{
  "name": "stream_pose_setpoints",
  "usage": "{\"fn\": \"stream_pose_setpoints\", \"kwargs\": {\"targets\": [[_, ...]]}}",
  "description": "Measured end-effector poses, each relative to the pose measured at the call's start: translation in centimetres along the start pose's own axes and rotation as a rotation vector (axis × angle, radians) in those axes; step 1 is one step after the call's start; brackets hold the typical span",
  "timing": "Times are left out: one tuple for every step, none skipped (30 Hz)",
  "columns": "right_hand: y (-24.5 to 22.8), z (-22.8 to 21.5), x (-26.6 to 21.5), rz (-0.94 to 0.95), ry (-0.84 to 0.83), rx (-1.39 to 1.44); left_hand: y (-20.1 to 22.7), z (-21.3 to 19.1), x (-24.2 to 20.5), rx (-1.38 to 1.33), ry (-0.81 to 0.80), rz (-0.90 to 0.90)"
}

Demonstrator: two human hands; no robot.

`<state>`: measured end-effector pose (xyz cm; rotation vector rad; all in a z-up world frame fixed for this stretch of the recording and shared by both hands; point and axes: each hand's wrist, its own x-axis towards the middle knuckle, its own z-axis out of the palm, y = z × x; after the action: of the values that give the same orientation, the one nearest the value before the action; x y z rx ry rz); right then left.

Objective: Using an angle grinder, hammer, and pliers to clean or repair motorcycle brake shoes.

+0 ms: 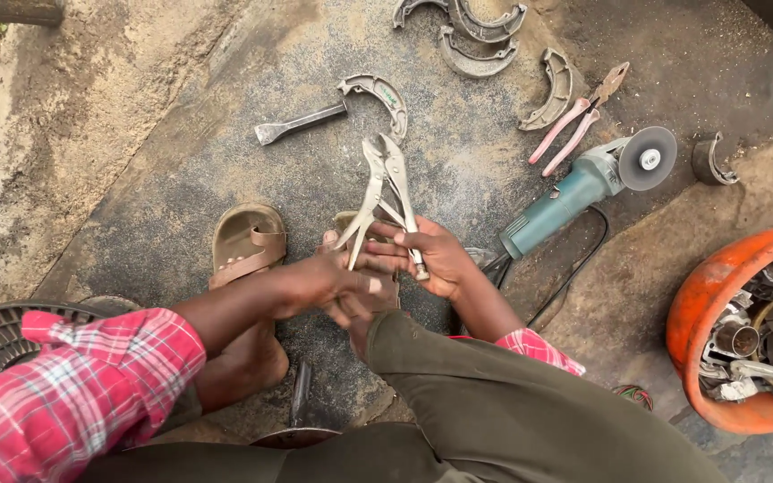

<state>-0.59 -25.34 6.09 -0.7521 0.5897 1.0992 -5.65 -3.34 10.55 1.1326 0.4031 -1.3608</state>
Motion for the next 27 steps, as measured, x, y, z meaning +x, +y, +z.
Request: {"fn": "stream_pose_setpoints", "kwargs": {"targets": [[-0.7, -0.4, -1.0, 0.001, -0.004, 0.0, 0.7, -1.2, -0.6, 0.0, 0.004, 0.0], [-1.2, -0.8, -2.0, -0.071, 0.061, -0.068, 1.3, -2.5, -1.2, 0.489, -0.04, -0.127], [-1.6, -1.2, -2.9, -0.141, 0.127, -0.135, 1.9, -3.7, -1.8, 0.978, -0.087, -0.253], [-2.0, -1.4, -4.9, -0.132, 0.131, -0.128, 3.3, -4.2, -2.5, 0.973, -0.096, -0.26], [-2.5, -1.6, -6.9, -0.217, 0.286, -0.309, 4.7, -4.7, -3.1, 1.197, 0.085, -0.302], [-3.2, -1.8, -9.0, -0.308, 0.445, -0.494, 6.5, -5.2, -3.5, 1.424, 0.275, -0.326], [-2.6, -2.8, -11.4, -0.308, 0.452, -0.49, 6.6, -6.2, -2.2, 1.429, 0.267, -0.324], [-2.2, -3.8, -13.6, -0.363, 0.599, -0.585, 7.0, -7.4, -0.7, 1.429, 0.527, 0.0], [-1.8, -4.8, -15.7, -0.416, 0.748, -0.679, 7.5, -8.5, 0.8, 1.39, 0.778, 0.331], [-0.5, -6.6, -17.6, -0.411, 0.761, -0.672, 9.0, -8.6, 2.2, 1.394, 0.762, 0.334], [0.9, -8.5, -19.6, -0.448, 0.823, -0.676, 10.5, -8.7, 3.8, 1.457, 0.83, 0.473], [2.4, -10.2, -21.9, -0.481, 0.891, -0.682, 11.8, -8.5, 5.5, 1.509, 0.895, 0.619], [3.3, -10.4, -23.1, -0.471, 0.909, -0.677, 12.0, -8.9, 7.8, 1.506, 0.874, 0.625], [3.8, -10.8, -23.9, -0.413, 1.05, -0.628, 12.6, -9.5, 10.1, 1.58, 0.905, 0.701], [4.3, -11.1, -24.8, -0.353, 1.189, -0.575, 13.2, -10.1, 12.3, 1.652, 0.937, 0.778], [4.9, -12.4, -24.8, -0.354, 1.195, -0.573, 13.4, -10.1, 13.2, 1.652, 0.932, 0.784], [5.9, -13.3, -25.0, -0.376, 1.18, -0.618, 13.7, -10.1, 14.0, 1.769, 0.889, 0.701], [7.3, -14.1, -25.5, -0.394, 1.161, -0.662, 13.9, -10.2, 14.9, 1.884, 0.842, 0.609], [8.5, -15.2, -25.6, -0.413, 1.142, -0.707, 13.9, -10.1, 14.9, 1.885, 0.838, 0.61], [9.9, -16.3, -25.9, -0.426, 1.119, -0.75, 13.8, -10.0, 14.9, 1.81, 0.822, 0.479], [11.3, -17.2, -26.3, -0.439, 1.096, -0.793, 13.6, -9.8, 14.8, 1.731, 0.805, 0.352], [11.8, -18.4, -25.4, -0.461, 1.067, -0.836, 12.6, -10.3, 14.9, 1.735, 0.807, 0.346], [12.4, -19.6, -24.8, -0.482, 1.038, -0.878, 11.6, -10.9, 15.0, 1.608, 0.841, 0.291], [13.1, -20.8, -24.2, -0.505, 1.004, -0.921, 10.7, -11.4, 15.0, 1.48, 0.874, 0.234], [13.1, -21.7, -22.8, -0.528, 0.97, -0.962, 10.2, -11.2, 13.9, 1.483, 0.88, 0.227], [13.5, -22.4, -21.4, -0.552, 0.94, -0.999, 9.7, -10.9, 12.8, 1.405, 0.865, 0.171], [14.0, -23.2, -20.1, -0.577, 0.91, -1.035, 9.3, -10.5, 11.8, 1.326, 0.85, 0.117]]}}
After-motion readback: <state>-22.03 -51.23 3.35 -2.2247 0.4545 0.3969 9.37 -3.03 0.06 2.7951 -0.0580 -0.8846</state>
